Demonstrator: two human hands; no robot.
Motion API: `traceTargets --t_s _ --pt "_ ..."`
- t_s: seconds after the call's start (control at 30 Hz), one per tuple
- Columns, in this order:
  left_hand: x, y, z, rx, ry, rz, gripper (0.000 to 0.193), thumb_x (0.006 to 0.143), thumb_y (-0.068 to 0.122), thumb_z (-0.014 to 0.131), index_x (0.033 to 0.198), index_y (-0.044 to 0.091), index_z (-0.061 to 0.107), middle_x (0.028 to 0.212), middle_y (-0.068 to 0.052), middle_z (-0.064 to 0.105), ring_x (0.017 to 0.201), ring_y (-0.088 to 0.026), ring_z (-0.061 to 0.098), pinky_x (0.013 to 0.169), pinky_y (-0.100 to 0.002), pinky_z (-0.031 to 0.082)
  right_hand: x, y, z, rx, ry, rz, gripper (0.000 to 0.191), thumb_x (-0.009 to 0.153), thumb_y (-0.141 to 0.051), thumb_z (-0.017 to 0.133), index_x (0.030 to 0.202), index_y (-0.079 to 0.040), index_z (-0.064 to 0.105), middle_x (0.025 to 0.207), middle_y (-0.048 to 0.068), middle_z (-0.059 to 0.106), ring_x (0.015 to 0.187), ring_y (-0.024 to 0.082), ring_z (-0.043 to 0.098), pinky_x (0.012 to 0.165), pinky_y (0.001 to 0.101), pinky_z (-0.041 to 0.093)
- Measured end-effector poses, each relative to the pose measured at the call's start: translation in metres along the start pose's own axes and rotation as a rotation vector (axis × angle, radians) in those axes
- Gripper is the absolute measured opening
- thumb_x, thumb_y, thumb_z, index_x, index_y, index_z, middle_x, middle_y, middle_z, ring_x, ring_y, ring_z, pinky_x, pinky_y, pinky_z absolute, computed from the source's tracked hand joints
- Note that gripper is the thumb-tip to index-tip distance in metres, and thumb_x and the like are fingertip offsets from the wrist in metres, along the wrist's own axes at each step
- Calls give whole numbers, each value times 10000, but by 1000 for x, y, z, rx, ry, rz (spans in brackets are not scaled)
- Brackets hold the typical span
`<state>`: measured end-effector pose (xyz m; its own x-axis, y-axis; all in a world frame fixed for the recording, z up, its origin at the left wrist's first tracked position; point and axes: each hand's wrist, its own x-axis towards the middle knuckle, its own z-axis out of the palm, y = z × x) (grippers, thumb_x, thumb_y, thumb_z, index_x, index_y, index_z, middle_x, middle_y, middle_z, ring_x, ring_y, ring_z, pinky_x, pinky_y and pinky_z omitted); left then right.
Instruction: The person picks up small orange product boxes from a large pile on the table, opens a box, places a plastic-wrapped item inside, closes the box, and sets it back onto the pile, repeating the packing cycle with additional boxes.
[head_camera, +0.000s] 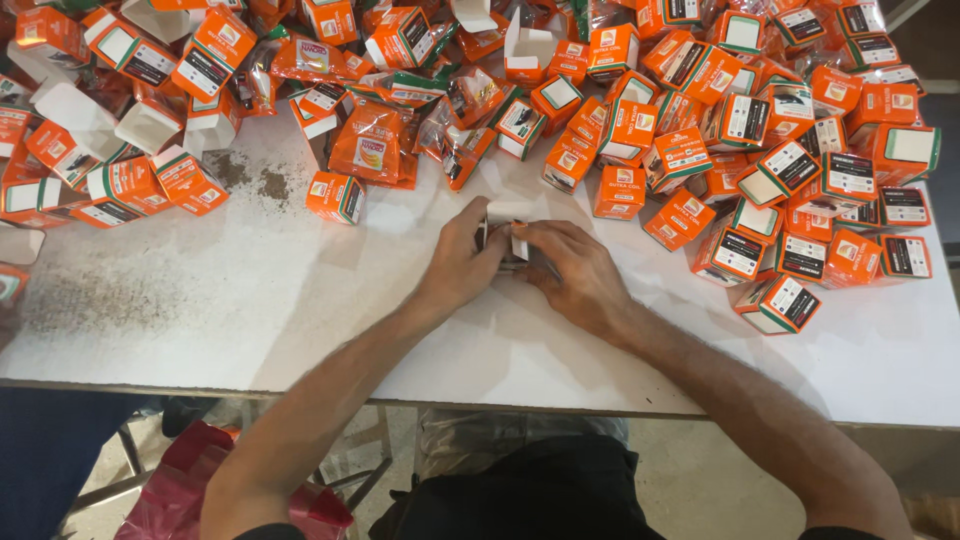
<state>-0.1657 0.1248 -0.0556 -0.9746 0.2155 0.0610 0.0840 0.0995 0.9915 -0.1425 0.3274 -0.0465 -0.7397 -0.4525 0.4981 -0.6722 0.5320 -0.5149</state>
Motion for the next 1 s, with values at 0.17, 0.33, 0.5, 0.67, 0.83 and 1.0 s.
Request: traceTargets --t_s 0.17,0.33,0.5,0.67,0.83,1.0 --pt "0 -10 -26 -594 -238 -223 206 965 159 537 1045 4 648 776 -27 635 632 -99 620 573 -318 615 0 1 1 -79 -4 -76 485 801 -145 845 1230 -30 651 1215 186 683 1189 392 632 976 481 525" --pt "16 -11 -24 -210 -171 -235 165 985 90 668 991 -66 611 779 -118 618 616 -161 643 533 -336 599 2 -2 -1 -67 -21 -56 471 809 -146 849 1229 -52 658 1263 170 665 1226 395 623 998 474 518" --pt "-1 2 -8 252 37 431 169 949 -24 643 1116 -37 666 1061 -153 681 947 -280 666 790 -377 567 3 -9 -4 61 -38 -4 450 818 -77 818 1218 -40 614 1437 182 568 1256 406 611 1014 449 535" --pt "-22 15 -21 398 -106 689 360 830 -9 683 1188 -35 659 1258 -202 657 1126 -352 695 910 -378 585 -3 -8 -1 133 -43 24 517 814 2 805 1239 -52 516 1460 191 569 1268 414 613 1013 453 539" --pt "-25 17 -28 548 -67 829 310 867 57 797 1136 -12 658 1341 -243 617 1170 -369 670 939 -403 588 -4 2 6 225 -59 102 615 855 5 771 1311 -59 365 1292 195 647 1194 391 672 941 442 575" --pt "-24 14 -25 524 -69 803 198 883 41 787 1040 27 668 1273 -136 666 1180 -330 698 958 -408 610 -3 2 6 208 -83 103 618 860 1 772 1342 -58 388 1235 190 678 1126 395 705 908 450 584"
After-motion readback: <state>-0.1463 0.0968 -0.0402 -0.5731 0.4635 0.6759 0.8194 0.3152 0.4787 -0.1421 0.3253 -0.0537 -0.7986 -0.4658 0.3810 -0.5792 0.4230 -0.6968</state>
